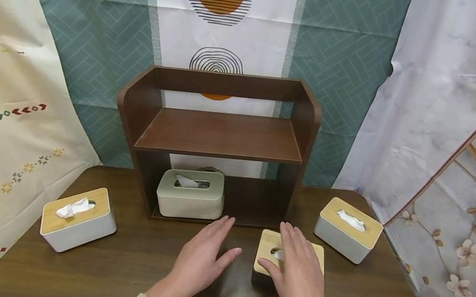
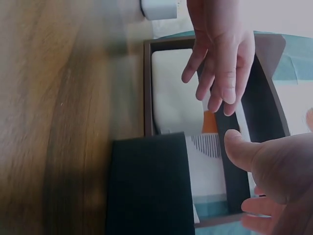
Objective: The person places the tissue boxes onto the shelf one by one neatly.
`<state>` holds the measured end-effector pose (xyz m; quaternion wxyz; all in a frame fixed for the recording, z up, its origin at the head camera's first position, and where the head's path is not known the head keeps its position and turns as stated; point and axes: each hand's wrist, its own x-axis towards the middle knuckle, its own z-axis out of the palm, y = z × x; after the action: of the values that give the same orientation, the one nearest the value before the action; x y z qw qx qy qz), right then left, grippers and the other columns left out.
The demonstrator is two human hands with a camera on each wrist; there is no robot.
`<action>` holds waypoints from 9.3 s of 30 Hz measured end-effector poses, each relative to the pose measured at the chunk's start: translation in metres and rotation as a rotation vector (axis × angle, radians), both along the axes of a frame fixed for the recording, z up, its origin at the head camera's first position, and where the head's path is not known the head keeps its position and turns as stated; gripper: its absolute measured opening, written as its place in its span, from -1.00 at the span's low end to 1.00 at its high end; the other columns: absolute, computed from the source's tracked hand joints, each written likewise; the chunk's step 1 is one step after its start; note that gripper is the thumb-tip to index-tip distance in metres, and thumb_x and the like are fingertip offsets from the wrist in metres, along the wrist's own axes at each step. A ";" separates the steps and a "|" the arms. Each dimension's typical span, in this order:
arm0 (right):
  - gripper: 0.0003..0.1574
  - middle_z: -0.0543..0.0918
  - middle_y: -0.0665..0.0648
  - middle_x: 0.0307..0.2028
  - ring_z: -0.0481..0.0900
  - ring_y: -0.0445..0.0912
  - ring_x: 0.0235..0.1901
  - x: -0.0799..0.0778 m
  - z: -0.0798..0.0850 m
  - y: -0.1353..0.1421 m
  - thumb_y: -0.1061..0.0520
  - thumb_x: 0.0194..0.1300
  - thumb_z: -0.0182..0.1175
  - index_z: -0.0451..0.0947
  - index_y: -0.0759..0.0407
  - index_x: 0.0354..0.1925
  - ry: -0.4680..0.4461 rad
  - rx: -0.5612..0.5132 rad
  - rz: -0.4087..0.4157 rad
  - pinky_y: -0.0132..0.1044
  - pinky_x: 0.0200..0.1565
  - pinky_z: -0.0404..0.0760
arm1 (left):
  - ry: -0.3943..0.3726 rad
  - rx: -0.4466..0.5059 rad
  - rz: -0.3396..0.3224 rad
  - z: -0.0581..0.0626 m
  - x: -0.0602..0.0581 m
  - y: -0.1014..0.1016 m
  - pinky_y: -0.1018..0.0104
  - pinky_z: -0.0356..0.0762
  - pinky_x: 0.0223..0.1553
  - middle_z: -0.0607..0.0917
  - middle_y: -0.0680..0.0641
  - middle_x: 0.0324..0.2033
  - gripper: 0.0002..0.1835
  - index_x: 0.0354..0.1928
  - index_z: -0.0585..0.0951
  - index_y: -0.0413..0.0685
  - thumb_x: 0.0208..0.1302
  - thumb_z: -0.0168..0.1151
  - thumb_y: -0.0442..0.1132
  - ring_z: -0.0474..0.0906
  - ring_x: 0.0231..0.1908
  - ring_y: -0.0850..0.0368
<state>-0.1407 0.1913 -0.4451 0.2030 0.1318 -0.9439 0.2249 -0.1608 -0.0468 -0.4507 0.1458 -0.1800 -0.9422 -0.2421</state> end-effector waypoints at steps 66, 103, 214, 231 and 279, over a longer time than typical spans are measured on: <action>0.11 0.43 0.51 0.52 0.49 0.49 0.40 0.028 -0.045 0.083 -0.27 0.50 0.43 0.29 0.34 0.64 -0.257 -0.025 -0.121 0.48 0.11 0.57 | 0.009 -0.108 -0.140 -0.039 0.010 0.056 -0.03 0.70 0.18 0.71 -0.27 0.33 -0.26 0.53 0.54 -0.13 0.53 0.42 0.17 0.73 0.26 -0.07; 0.11 0.41 0.53 0.51 0.48 0.51 0.40 0.025 -0.042 0.073 -0.30 0.57 0.34 0.22 0.36 0.68 -0.321 -0.041 -0.140 0.49 0.18 0.54 | 0.130 -0.079 -0.093 -0.040 0.009 0.054 0.08 0.76 -0.03 0.81 -0.22 0.17 -0.32 0.42 0.63 -0.12 0.40 0.58 0.06 0.85 -0.03 -0.08; -0.10 0.59 0.40 0.42 0.63 0.39 0.32 -0.083 -0.042 0.007 -0.15 0.49 0.48 0.49 0.26 0.56 -0.159 -0.141 -0.040 0.39 0.21 0.60 | 0.079 0.136 0.129 -0.046 -0.056 0.008 -0.26 0.75 -0.06 0.69 -0.36 0.31 -0.41 0.44 0.62 -0.14 0.46 0.53 -0.12 0.80 0.04 -0.34; -0.04 0.72 0.47 0.22 0.77 0.40 -0.02 -0.078 -0.046 0.008 -0.22 0.49 0.47 0.43 0.22 0.60 -0.167 -0.139 -0.114 0.35 -0.14 0.69 | 0.144 0.094 0.223 -0.047 -0.051 0.004 -0.14 0.77 -0.23 0.83 -0.20 0.10 -0.34 0.42 0.62 -0.18 0.38 0.62 -0.10 0.83 -0.16 -0.22; -0.64 0.86 0.10 -0.29 0.80 0.12 -0.36 -0.109 -0.061 0.007 0.00 0.43 0.54 0.81 0.24 -0.01 -0.165 -0.034 -0.193 0.15 -0.37 0.67 | 0.136 -0.086 0.293 -0.070 -0.092 -0.008 0.08 0.56 -0.62 0.80 -0.03 -0.51 -0.77 -0.32 0.85 0.02 0.42 0.56 -0.01 0.72 -0.57 -0.03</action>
<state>-0.2498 0.1979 -0.5059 0.1475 0.0181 -0.9617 0.2302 -0.2532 -0.0543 -0.5204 0.2350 -0.0626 -0.9559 -0.1647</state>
